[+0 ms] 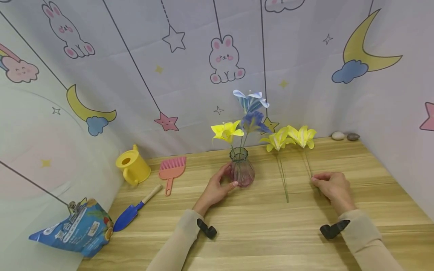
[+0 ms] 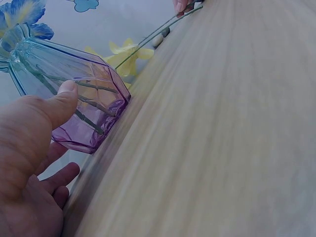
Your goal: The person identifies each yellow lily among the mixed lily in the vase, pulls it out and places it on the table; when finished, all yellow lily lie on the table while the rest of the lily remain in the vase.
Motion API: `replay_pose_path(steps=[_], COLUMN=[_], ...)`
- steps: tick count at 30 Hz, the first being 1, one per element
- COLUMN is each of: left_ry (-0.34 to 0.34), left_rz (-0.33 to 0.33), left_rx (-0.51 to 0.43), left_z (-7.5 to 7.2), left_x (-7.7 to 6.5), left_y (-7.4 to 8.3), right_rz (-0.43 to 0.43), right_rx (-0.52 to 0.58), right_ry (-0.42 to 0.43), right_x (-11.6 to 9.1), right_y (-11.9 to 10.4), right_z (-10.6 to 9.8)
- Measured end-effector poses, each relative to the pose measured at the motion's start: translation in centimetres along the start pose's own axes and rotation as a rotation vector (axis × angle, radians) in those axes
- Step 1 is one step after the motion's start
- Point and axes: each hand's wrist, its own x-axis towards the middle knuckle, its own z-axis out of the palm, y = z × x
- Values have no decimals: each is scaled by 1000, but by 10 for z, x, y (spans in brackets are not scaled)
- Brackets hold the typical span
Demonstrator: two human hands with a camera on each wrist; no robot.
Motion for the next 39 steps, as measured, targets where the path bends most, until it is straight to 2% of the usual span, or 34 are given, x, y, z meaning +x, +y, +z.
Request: replay_pose_path(steps=[9, 16, 20, 30, 39], left_ry=[1, -3, -2, -2, -1], left_rz=[-8, -2, -1, -2, 0], left_rx=[4, -3, -7, -2, 11], left_z=[0, 0, 0, -1, -1], left_x=[0, 0, -1, -1, -1], left_y=[1, 1, 2, 2, 2], right_rz=[28, 11, -5, -140, -257], right_rx=[-59, -60, -57, -34, 46], right_ry=[14, -4, 15, 70, 92], right_x=[-2, -5, -7, -12, -20], right_y=[-4, -6, -9, -33, -61], right_z=[3, 3, 2, 5, 15])
